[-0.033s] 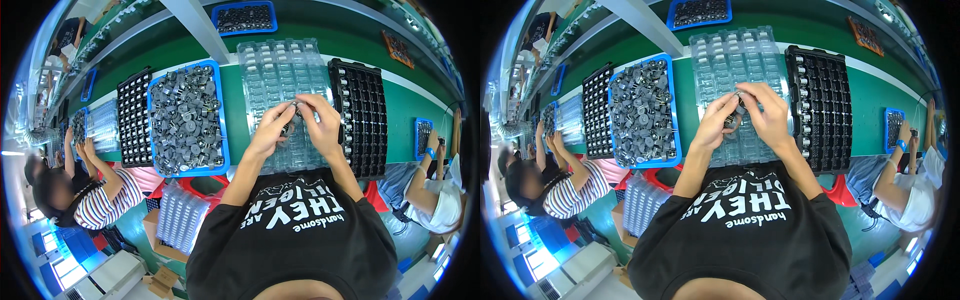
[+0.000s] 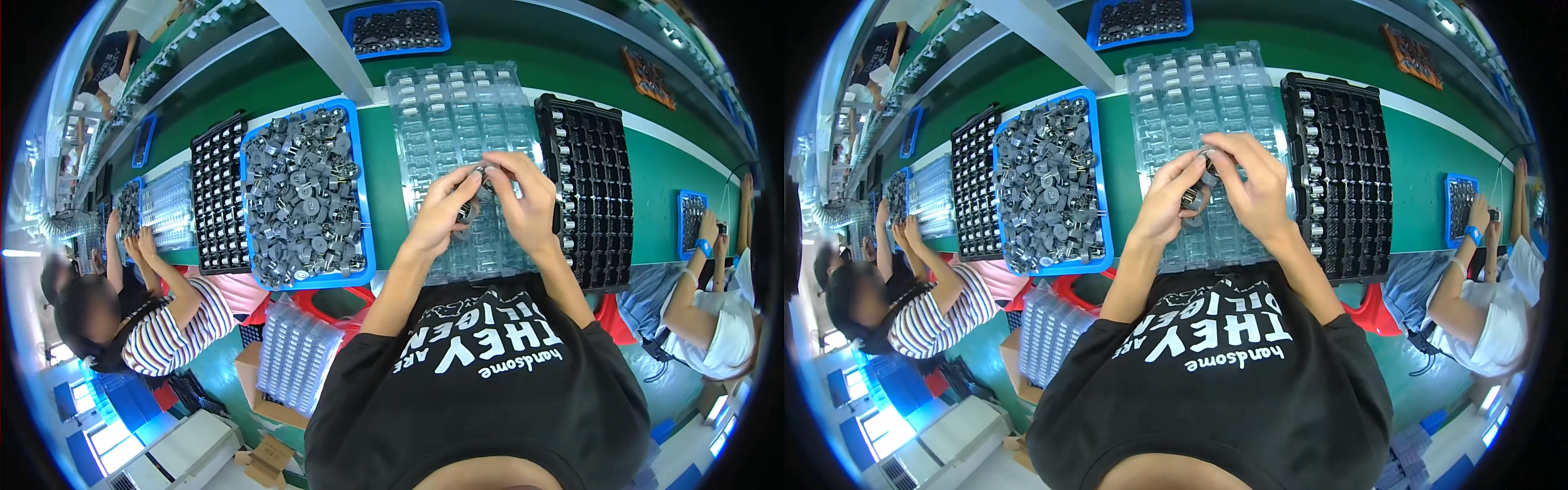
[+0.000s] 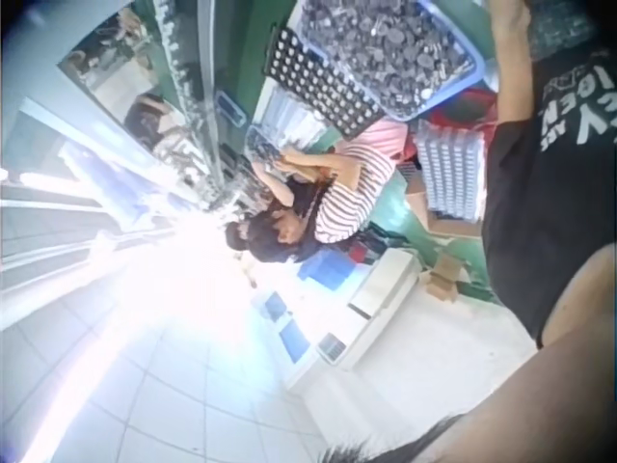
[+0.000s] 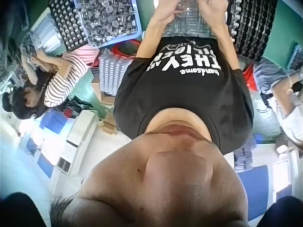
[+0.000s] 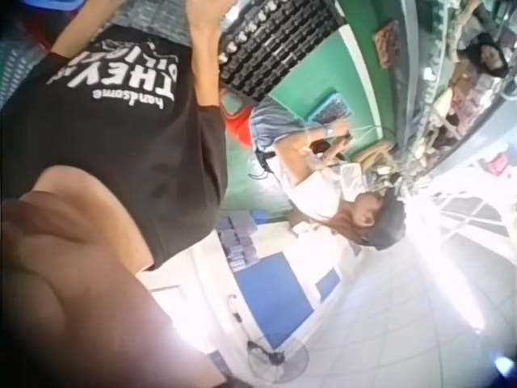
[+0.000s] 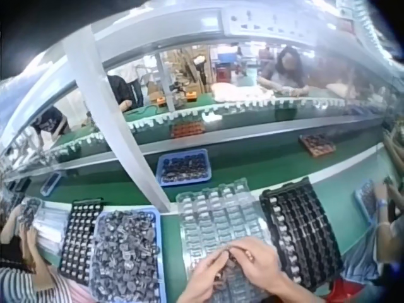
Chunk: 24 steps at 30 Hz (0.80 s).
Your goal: Picking up small electronic components from a blue bin and placing them into a clear plastic tray.
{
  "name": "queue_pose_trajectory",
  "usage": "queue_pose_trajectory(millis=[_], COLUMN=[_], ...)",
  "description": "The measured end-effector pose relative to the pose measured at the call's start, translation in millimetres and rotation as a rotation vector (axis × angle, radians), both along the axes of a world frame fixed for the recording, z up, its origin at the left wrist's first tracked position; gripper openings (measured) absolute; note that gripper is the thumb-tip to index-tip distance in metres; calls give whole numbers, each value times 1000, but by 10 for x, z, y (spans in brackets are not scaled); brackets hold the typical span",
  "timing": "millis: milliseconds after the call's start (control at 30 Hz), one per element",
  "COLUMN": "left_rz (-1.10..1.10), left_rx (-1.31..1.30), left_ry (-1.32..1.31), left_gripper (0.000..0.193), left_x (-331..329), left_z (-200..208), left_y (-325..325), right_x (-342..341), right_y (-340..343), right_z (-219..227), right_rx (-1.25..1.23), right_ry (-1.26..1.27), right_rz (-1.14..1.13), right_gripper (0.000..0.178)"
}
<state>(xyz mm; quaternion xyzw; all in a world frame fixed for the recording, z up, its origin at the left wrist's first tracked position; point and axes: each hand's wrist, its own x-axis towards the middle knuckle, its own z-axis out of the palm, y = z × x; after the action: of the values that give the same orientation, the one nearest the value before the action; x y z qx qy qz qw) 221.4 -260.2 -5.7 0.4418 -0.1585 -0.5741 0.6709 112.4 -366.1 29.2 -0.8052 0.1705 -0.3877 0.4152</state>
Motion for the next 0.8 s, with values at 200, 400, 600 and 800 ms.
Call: queue_pose_trajectory(millis=[200, 400, 600, 800], left_rz=[90, 93, 68, 134], left_rx=[-37, -38, -41, -83], left_ry=[169, 151, 158, 210], left_gripper=[25, 24, 26, 31], left_x=[17, 44, 106, 67], left_z=[8, -29, 126, 51], left_y=[-6, -44, 11, 22], right_x=[43, 34, -22, -55], right_y=[-37, -91, -107, -55], right_z=[-2, -46, -71, -110], right_rx=[-113, -205, -55, -30], right_ry=[-52, -32, 61, 55], right_rz=[97, 123, 92, 54], right_gripper=[20, 23, 25, 27])
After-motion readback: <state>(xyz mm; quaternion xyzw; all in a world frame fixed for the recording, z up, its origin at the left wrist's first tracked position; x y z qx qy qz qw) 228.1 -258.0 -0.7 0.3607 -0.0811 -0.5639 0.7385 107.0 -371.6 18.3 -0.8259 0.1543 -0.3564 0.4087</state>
